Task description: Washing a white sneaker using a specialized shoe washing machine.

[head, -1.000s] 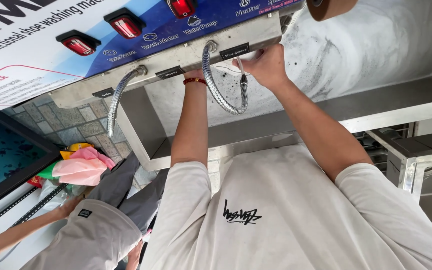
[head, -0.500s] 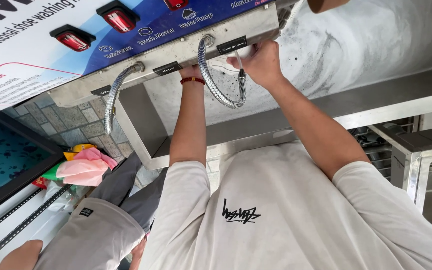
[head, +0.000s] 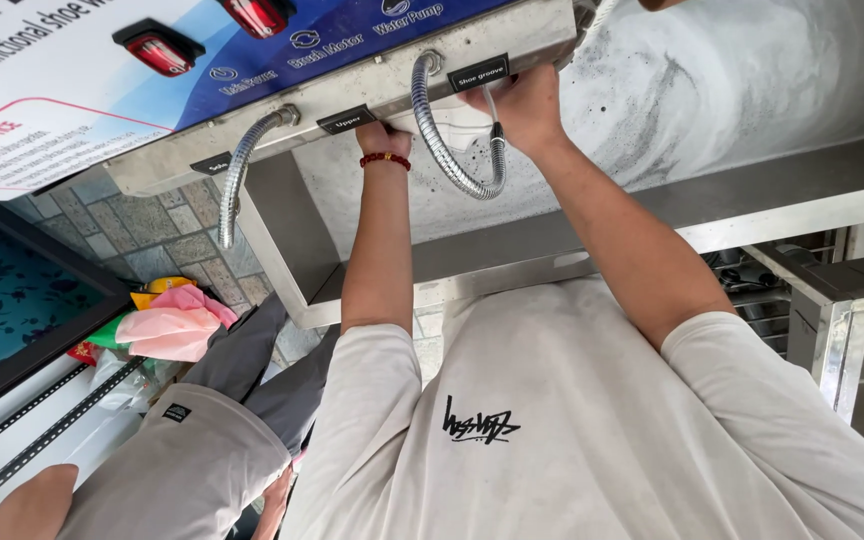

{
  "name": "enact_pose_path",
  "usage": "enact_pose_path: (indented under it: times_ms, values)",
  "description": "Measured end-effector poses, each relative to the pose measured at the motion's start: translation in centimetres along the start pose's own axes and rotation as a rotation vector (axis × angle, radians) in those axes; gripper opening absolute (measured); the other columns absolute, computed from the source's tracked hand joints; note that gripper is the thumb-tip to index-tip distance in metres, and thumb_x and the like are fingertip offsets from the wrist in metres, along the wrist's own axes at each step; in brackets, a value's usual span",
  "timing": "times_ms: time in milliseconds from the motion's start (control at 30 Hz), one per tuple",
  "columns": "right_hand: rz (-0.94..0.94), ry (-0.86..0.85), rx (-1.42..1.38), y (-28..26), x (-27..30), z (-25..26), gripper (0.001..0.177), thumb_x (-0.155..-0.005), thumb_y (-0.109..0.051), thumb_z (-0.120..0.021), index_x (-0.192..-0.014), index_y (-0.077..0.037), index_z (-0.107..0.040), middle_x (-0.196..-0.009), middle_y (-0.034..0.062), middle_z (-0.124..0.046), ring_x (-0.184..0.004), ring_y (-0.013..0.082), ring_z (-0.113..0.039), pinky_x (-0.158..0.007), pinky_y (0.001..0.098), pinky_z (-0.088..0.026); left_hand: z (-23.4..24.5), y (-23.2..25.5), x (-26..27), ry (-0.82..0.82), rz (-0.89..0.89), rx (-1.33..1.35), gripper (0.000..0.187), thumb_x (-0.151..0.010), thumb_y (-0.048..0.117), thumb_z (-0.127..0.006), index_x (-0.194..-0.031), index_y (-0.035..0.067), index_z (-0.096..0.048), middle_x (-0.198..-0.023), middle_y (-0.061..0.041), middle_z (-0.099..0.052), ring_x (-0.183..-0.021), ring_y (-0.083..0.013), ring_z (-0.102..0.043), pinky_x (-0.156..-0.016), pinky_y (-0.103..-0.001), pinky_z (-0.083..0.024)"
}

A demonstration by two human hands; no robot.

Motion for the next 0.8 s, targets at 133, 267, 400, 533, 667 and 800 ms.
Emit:
enact_pose_path:
  times_ms: [133,267,400,533,667,800]
  values:
    - [0.054,0.034,-0.011,0.0,0.0,0.0,0.026,-0.083,-0.009,-0.089,-0.103,0.002,-0.076,-0.099,0.0083,-0.080,-0.086,0.0128,-0.076,-0.075,0.0277,-0.060,-4.1,0.2,5.6,0.082,0.071,-0.084,0.048,-0.106,0.037,-0.042,-0.140,0.003,-0.049,-0.142,-0.015,-0.054,-0.131,-0.0336,-0.053,-0.110,-0.054,-0.047]
    - [-0.104,0.010,0.124,-0.1,0.3,-0.3,0.025,-0.083,-0.015,-0.092,-0.099,0.000,-0.079,-0.088,0.0087,-0.080,-0.074,0.0133,-0.074,-0.067,0.0273,-0.059,-1.9,-0.5,4.4,0.143,0.116,-0.158,0.050,-0.106,0.039,-0.039,-0.141,0.003,-0.047,-0.143,-0.018,-0.053,-0.131,-0.0360,-0.054,-0.108,-0.058,-0.048]
    - [-0.194,0.029,0.116,0.2,0.7,-0.4,0.026,-0.081,-0.015,-0.091,-0.098,0.001,-0.080,-0.090,0.0100,-0.080,-0.075,0.0141,-0.077,-0.067,0.0280,-0.060,-0.7,-0.6,4.2,0.110,0.132,-0.167,0.044,-0.106,0.030,-0.039,-0.139,0.001,-0.049,-0.143,-0.019,-0.054,-0.130,-0.0366,-0.056,-0.107,-0.058,-0.048]
    - [-0.069,0.113,0.039,-0.2,0.7,0.5,0.033,-0.082,-0.014,-0.094,-0.104,0.004,-0.075,-0.099,0.0112,-0.080,-0.087,0.0141,-0.078,-0.075,0.0282,-0.063,-2.8,-0.9,6.5,0.150,0.151,-0.193,0.043,-0.106,0.030,-0.037,-0.136,0.002,-0.049,-0.140,-0.018,-0.054,-0.129,-0.0359,-0.055,-0.107,-0.058,-0.048]
    - [-0.067,0.081,-0.006,-1.9,1.2,1.1,0.035,-0.081,-0.007,-0.092,-0.108,0.005,-0.072,-0.104,0.0126,-0.079,-0.092,0.0154,-0.076,-0.083,0.0304,-0.063,-2.8,-1.5,5.0,0.062,0.135,-0.115,0.041,-0.106,0.028,-0.036,-0.133,0.000,-0.051,-0.138,-0.019,-0.057,-0.126,-0.0340,-0.058,-0.107,-0.054,-0.050]
    - [-0.042,-0.034,-0.035,-1.4,3.3,2.1,0.055,-0.083,-0.008,-0.093,-0.128,0.004,-0.064,-0.118,0.0127,-0.076,-0.107,0.0164,-0.071,-0.094,0.0318,-0.060,-0.8,-1.4,4.7,-0.073,0.090,-0.073,0.036,-0.107,0.027,-0.040,-0.129,0.000,-0.051,-0.132,-0.019,-0.058,-0.120,-0.0324,-0.060,-0.107,-0.051,-0.051]
Point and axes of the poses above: each hand's wrist, its own x-axis away from the middle knuckle, its own z-axis out of the back of the hand, y = z × x, the point moved 5 cm from there along -x, towards the middle knuckle
